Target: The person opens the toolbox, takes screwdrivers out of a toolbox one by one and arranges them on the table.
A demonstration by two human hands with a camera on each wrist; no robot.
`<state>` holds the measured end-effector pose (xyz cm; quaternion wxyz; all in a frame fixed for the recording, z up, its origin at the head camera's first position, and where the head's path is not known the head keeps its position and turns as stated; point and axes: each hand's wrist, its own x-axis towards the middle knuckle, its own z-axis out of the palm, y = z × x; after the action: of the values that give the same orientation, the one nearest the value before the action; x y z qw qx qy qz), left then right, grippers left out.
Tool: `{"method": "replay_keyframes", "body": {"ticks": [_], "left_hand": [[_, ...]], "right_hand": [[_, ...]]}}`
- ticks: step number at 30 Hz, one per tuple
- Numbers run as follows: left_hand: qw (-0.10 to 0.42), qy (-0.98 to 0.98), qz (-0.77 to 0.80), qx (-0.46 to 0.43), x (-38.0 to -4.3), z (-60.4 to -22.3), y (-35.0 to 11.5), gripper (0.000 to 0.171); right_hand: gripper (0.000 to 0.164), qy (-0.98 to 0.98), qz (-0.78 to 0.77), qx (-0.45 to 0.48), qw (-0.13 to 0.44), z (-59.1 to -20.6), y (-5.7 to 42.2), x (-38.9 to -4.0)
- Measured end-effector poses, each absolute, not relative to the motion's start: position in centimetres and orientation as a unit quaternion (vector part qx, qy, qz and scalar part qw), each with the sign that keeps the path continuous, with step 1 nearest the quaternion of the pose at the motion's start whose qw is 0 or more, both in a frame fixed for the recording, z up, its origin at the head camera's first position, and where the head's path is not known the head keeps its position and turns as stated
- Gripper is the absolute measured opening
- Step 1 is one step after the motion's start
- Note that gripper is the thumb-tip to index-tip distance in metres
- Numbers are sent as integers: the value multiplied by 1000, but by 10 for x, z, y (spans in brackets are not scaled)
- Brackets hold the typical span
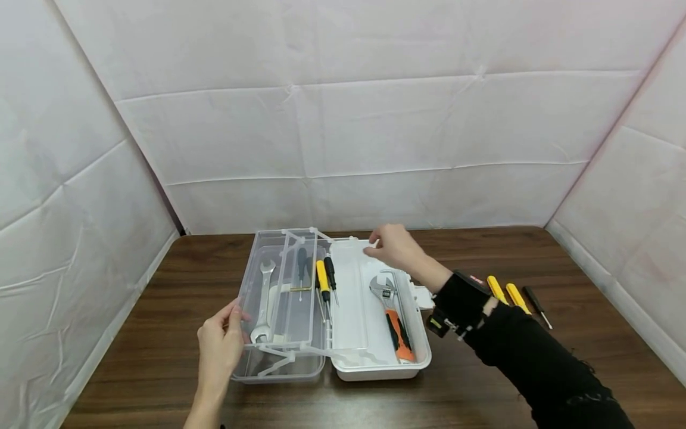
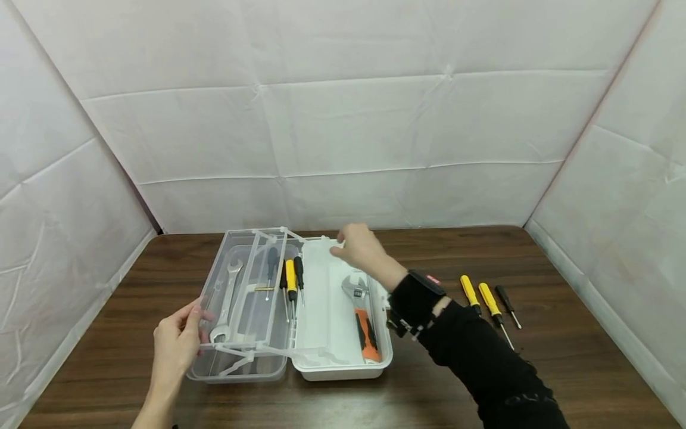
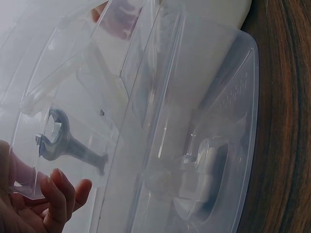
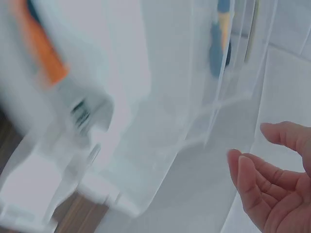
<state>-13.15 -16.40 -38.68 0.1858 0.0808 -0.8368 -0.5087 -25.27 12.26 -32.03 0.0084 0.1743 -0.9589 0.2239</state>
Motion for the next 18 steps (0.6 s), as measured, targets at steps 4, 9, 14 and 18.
{"method": "replay_keyframes", "body": {"ticks": [4, 9, 14, 18], "left_hand": [[188, -838, -507, 74, -131, -386, -164, 27], [196, -842, -497, 71, -131, -387, -162, 27], [207, -844, -490, 70, -132, -388, -162, 27], [207, -845, -489, 71, -134, -388, -162, 27]], "right_hand": [[33, -955, 222, 198, -8, -325, 100, -253], [36, -954, 213, 211, -19, -337, 84, -254], [39, -957, 205, 201, -32, -346, 72, -256], [40, -963, 187, 192, -34, -349, 64, -259]]}}
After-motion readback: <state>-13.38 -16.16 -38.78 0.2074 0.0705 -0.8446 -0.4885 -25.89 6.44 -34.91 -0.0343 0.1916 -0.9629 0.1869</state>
